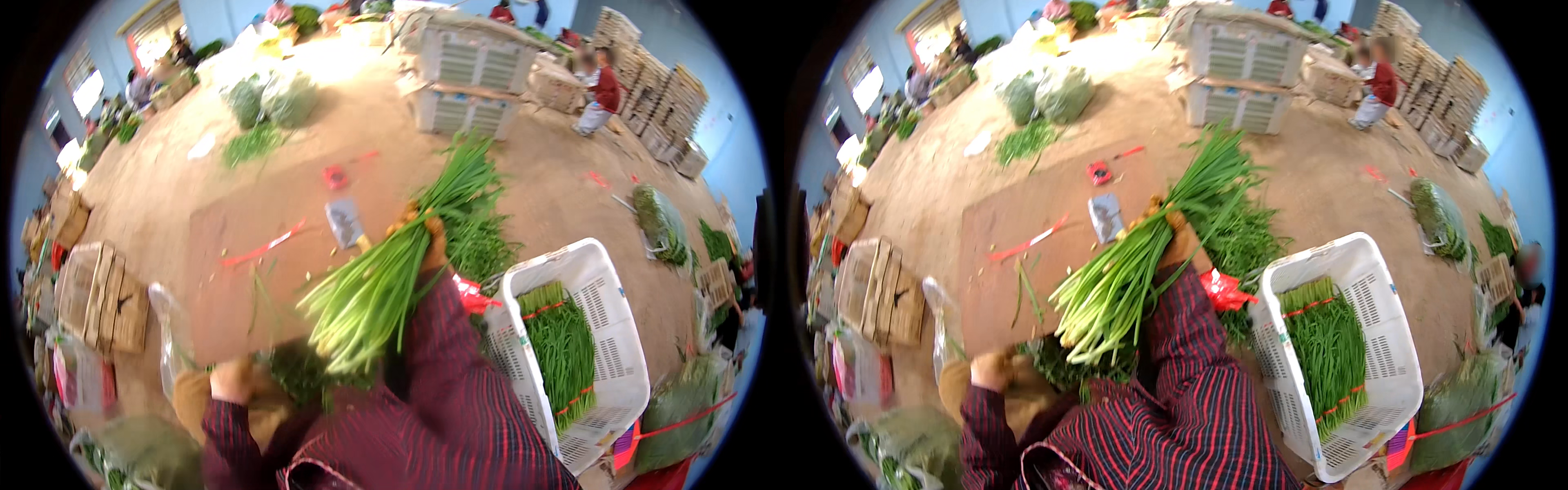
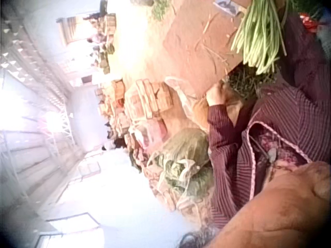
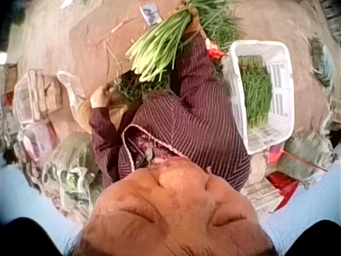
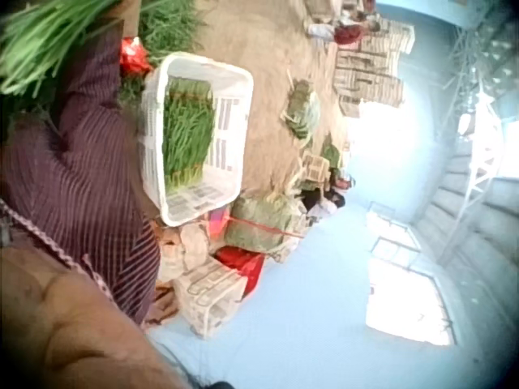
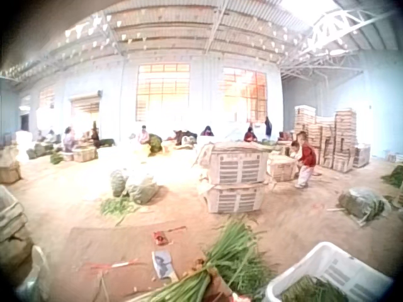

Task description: The person is bundling green vegetables, likely chives or scallions, by hand. They gather the vegetables, align them, and secure them with a red rubber band.

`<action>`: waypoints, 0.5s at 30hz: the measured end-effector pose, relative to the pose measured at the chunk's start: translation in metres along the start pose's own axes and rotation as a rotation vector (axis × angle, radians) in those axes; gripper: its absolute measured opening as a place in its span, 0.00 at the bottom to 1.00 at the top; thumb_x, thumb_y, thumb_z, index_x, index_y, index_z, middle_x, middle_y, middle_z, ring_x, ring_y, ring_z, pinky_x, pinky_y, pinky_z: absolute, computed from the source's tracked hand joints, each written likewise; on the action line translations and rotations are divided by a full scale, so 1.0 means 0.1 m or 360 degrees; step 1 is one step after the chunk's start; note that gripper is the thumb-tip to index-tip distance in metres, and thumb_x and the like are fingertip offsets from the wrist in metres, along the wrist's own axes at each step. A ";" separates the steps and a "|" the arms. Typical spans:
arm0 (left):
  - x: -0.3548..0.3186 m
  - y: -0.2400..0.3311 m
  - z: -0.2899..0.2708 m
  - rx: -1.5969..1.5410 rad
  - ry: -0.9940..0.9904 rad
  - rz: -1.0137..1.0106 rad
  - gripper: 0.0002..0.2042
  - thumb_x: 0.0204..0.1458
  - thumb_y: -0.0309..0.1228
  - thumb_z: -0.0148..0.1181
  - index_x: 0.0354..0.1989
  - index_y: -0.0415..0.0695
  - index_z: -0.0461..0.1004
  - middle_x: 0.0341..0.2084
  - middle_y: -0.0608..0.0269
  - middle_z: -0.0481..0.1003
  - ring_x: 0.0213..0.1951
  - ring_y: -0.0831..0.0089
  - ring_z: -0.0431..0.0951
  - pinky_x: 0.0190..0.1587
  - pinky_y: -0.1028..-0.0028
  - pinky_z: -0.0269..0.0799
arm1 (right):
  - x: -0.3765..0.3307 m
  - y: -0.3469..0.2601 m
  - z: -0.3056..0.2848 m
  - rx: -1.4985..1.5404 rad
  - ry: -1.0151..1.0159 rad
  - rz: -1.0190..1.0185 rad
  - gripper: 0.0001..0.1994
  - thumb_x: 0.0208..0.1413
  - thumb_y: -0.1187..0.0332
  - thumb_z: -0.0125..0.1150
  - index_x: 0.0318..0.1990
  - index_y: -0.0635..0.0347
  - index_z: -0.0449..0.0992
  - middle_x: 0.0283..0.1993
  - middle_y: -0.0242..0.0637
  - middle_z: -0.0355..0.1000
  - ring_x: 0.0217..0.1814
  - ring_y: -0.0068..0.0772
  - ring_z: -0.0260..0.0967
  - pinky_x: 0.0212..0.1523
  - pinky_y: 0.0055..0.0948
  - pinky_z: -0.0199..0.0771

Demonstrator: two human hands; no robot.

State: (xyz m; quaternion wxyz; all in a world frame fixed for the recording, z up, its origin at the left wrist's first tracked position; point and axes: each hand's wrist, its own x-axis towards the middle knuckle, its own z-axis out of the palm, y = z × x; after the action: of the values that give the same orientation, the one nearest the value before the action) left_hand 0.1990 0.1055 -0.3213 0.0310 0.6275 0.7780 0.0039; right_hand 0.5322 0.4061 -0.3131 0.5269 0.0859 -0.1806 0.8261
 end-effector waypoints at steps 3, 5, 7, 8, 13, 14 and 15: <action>0.43 0.66 -0.66 -0.0283 0.0617 0.0394 0.20 0.39 0.27 0.65 0.46 0.46 0.76 0.42 0.59 0.76 0.41 0.59 0.76 0.45 0.63 0.72 | 0.01 -0.10 -0.10 -0.0006 -0.0136 0.0058 0.20 0.55 0.56 0.62 0.50 0.56 0.69 0.36 0.27 0.72 0.38 0.32 0.71 0.49 0.41 0.72; 0.48 1.11 -0.99 -0.1096 0.0723 0.0384 0.18 0.40 0.18 0.60 0.44 0.42 0.77 0.38 0.58 0.76 0.37 0.65 0.77 0.42 0.71 0.72 | -0.01 0.05 -0.01 0.0003 -0.0146 0.0018 0.19 0.57 0.58 0.60 0.51 0.57 0.69 0.37 0.28 0.72 0.39 0.32 0.71 0.51 0.40 0.70; 0.58 1.49 -1.17 -0.1398 0.0671 0.0458 0.15 0.44 0.19 0.60 0.43 0.41 0.78 0.33 0.58 0.77 0.32 0.74 0.77 0.37 0.75 0.72 | 0.00 0.14 0.14 0.0154 -0.0257 0.0206 0.18 0.57 0.58 0.60 0.51 0.57 0.69 0.37 0.28 0.72 0.40 0.31 0.71 0.53 0.40 0.68; 0.64 1.60 -1.15 -0.1267 0.0625 0.0525 0.15 0.46 0.20 0.60 0.44 0.43 0.78 0.32 0.60 0.76 0.30 0.74 0.76 0.36 0.75 0.73 | 0.01 0.16 0.14 0.0116 -0.0286 0.0247 0.18 0.57 0.58 0.60 0.51 0.57 0.69 0.38 0.28 0.71 0.41 0.31 0.71 0.53 0.40 0.68; 0.91 2.00 -1.15 -0.0627 0.0634 0.0586 0.11 0.46 0.33 0.64 0.39 0.50 0.78 0.28 0.62 0.74 0.33 0.60 0.77 0.36 0.63 0.71 | 0.01 0.11 0.04 -0.0008 -0.0204 0.0122 0.19 0.57 0.57 0.60 0.50 0.57 0.69 0.38 0.29 0.72 0.41 0.32 0.72 0.51 0.41 0.70; 0.92 1.99 -1.13 -0.0666 0.0625 0.0604 0.11 0.46 0.34 0.63 0.39 0.50 0.78 0.28 0.61 0.75 0.34 0.59 0.77 0.36 0.62 0.71 | 0.01 0.11 0.10 -0.0028 -0.0220 0.0141 0.19 0.57 0.57 0.60 0.50 0.57 0.69 0.38 0.29 0.72 0.40 0.32 0.72 0.50 0.41 0.70; 0.93 1.98 -1.09 -0.0706 0.0616 0.0622 0.11 0.46 0.34 0.63 0.39 0.49 0.78 0.29 0.61 0.75 0.34 0.58 0.77 0.36 0.62 0.72 | 0.01 0.12 0.14 -0.0048 -0.0236 0.0160 0.19 0.57 0.56 0.60 0.50 0.57 0.69 0.38 0.30 0.73 0.39 0.33 0.72 0.49 0.41 0.71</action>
State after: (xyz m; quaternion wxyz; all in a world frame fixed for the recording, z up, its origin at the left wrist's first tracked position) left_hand 0.3666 0.2422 -0.2077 0.0171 0.7302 0.6148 0.2974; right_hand 0.5209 0.3968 -0.3028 0.4711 0.1296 -0.2356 0.8401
